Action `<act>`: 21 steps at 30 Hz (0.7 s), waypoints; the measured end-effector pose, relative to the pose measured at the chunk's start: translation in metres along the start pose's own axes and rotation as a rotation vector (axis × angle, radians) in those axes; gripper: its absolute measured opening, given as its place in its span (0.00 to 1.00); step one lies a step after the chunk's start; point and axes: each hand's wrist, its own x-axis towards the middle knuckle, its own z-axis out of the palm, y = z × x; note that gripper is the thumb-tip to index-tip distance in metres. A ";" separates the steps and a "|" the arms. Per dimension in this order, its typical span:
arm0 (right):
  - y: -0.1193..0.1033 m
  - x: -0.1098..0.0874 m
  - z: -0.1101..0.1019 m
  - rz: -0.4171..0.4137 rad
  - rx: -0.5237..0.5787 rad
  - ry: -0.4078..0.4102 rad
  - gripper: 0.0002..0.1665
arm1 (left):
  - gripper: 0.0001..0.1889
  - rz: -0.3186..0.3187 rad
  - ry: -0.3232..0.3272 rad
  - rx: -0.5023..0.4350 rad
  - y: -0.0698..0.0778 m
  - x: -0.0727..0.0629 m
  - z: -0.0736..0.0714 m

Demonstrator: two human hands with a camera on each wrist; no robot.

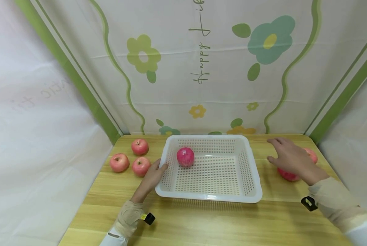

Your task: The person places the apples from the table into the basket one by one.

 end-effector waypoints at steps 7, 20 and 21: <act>0.019 -0.004 0.004 0.026 -0.010 -0.015 0.43 | 0.26 0.003 0.002 0.000 -0.001 0.000 0.000; 0.042 -0.014 0.015 0.054 -0.014 -0.039 0.42 | 0.26 0.003 0.008 0.008 -0.001 0.001 0.000; 0.044 -0.015 0.016 0.055 -0.010 -0.041 0.42 | 0.26 0.004 0.005 0.005 -0.001 0.001 0.000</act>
